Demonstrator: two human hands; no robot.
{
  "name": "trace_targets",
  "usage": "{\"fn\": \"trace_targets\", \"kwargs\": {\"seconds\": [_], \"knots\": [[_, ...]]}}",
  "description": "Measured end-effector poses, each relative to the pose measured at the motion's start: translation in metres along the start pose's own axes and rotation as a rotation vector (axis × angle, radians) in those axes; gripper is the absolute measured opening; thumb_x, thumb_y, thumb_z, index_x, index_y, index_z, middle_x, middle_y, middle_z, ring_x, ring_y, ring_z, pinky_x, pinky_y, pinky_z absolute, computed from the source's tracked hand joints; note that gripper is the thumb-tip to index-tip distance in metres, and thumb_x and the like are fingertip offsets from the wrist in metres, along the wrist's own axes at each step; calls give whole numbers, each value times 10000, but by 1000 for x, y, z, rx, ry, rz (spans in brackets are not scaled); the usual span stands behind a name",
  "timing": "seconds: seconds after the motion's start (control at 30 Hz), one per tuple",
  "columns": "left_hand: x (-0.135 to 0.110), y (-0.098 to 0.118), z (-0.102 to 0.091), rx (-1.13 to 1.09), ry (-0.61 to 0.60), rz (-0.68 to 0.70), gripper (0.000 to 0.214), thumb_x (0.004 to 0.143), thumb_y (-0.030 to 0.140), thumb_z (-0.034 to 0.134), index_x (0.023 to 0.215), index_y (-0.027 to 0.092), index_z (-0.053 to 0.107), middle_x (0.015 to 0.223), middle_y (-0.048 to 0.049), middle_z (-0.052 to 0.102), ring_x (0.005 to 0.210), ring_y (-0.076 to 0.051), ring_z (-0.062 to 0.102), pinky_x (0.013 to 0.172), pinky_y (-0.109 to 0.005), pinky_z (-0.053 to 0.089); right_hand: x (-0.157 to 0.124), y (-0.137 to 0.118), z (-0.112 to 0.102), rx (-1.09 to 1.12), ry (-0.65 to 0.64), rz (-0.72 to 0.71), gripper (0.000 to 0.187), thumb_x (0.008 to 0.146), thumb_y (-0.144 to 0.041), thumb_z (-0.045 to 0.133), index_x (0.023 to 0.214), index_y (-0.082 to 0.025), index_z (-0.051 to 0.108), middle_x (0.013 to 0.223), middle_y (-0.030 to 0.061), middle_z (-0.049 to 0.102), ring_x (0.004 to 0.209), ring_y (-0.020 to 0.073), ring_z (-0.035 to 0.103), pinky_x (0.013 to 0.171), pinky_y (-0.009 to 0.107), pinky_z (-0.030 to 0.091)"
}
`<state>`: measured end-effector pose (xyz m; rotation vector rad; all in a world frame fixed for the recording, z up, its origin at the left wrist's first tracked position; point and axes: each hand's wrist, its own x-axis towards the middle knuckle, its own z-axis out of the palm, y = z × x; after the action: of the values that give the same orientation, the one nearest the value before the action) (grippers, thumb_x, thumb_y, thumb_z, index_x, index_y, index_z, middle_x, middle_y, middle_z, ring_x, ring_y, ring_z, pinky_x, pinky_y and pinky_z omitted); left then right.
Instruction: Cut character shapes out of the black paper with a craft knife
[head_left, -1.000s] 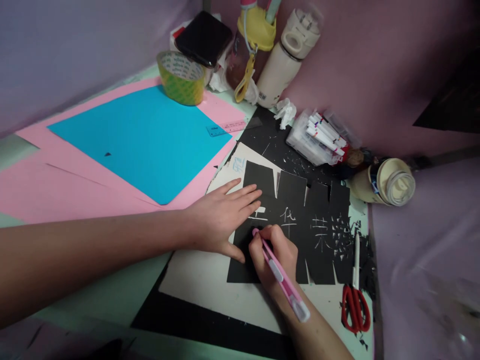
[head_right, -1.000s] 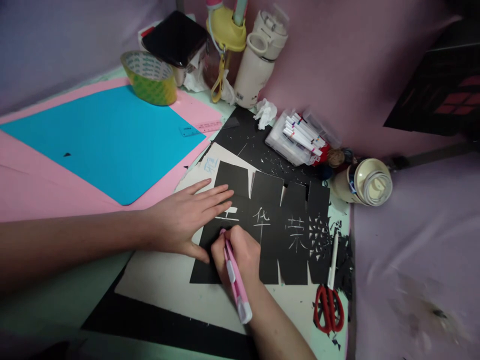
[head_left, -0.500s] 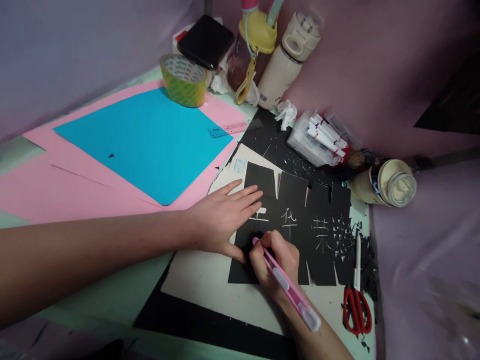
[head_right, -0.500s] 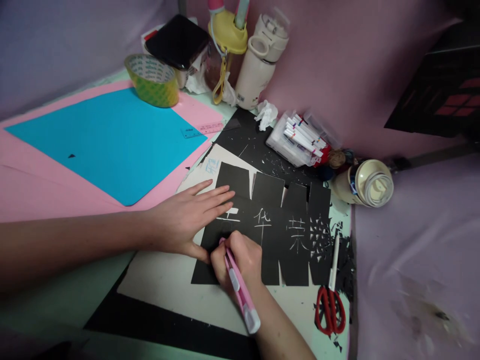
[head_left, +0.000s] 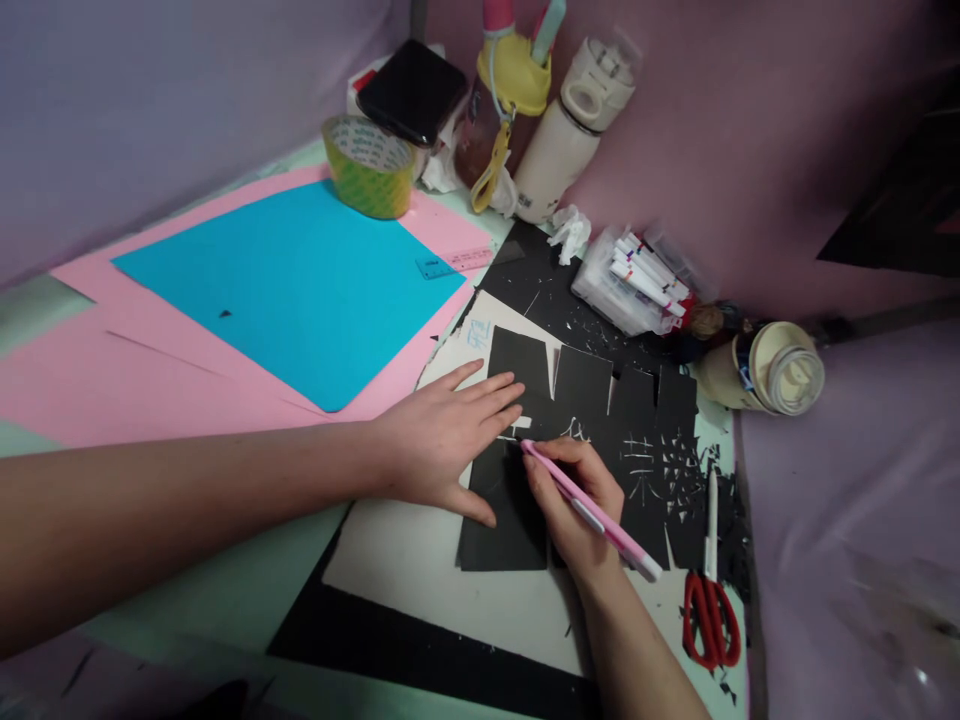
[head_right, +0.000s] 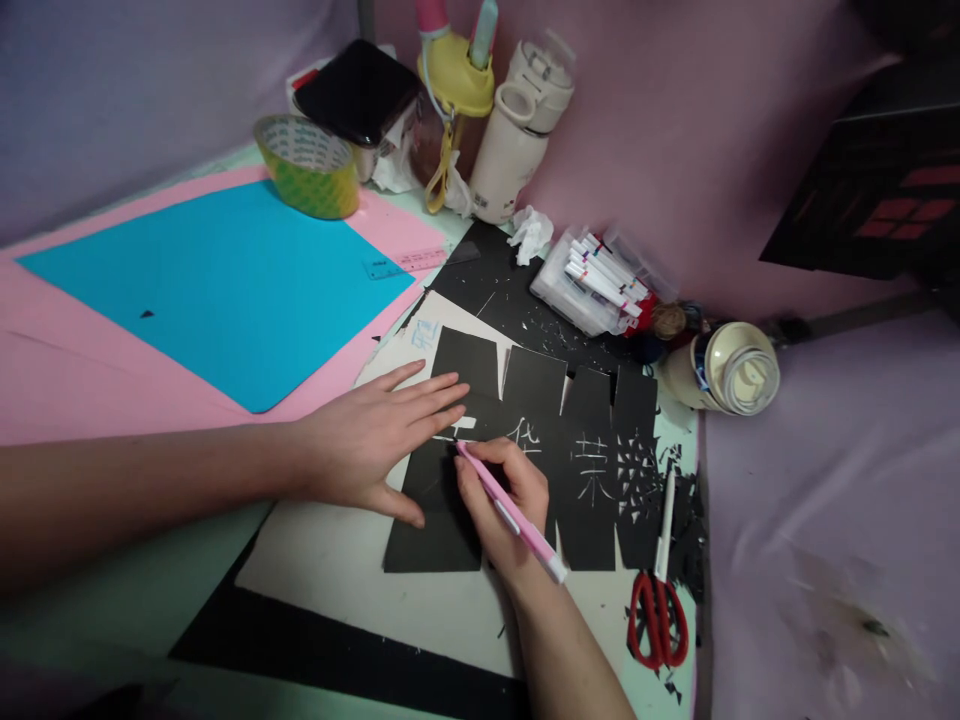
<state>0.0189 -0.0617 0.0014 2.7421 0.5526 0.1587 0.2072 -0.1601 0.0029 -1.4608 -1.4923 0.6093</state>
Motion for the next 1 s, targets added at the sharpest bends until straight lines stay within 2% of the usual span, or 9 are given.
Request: {"fn": "trace_targets", "kwargs": {"seconds": [0.37,0.6,0.73,0.8,0.9,1.0], "knots": [[-1,-2,1,7,0,4,1064,751,825,520,1476,58,382,1590,-182,234,1510,-307,137,1216,-478,7,-1,3,-9,18,-122,-25,208,833,-108,683,986,-247,695,883,11,707,768,149,646,693,265,503],[-1,-2,3,4,38,17,1058,744,824,534,1461,56,402,1582,-193,263,1501,-318,167,1216,-470,4,4,1,-10,73,16,84,99,815,-156,706,882,-229,706,812,-2,705,726,134,646,660,238,517],[-3,-2,6,9,89,24,1046,730,821,558,1442,66,425,1579,-195,281,1495,-322,175,1214,-470,41,4,0,-12,91,19,104,74,836,-167,669,860,-225,707,771,-8,690,687,124,625,628,227,504],[-3,-3,6,4,129,23,1044,709,813,592,1423,64,449,1552,-207,333,1476,-342,209,1211,-467,72,4,-2,-11,98,17,111,72,834,-167,658,837,-222,704,750,-11,682,670,119,611,611,220,492],[-2,-3,5,-25,168,43,1046,683,798,636,1389,41,481,1440,-226,461,1392,-374,346,1196,-481,137,5,-4,-9,78,14,133,63,812,-168,662,783,-210,700,715,-9,678,628,116,595,568,213,472],[0,-5,3,-78,192,62,974,705,746,661,1355,38,505,1347,-210,535,1298,-351,457,1182,-484,195,6,-6,-7,44,7,149,67,798,-171,663,747,-202,694,687,-3,685,594,117,593,545,215,466]]}}
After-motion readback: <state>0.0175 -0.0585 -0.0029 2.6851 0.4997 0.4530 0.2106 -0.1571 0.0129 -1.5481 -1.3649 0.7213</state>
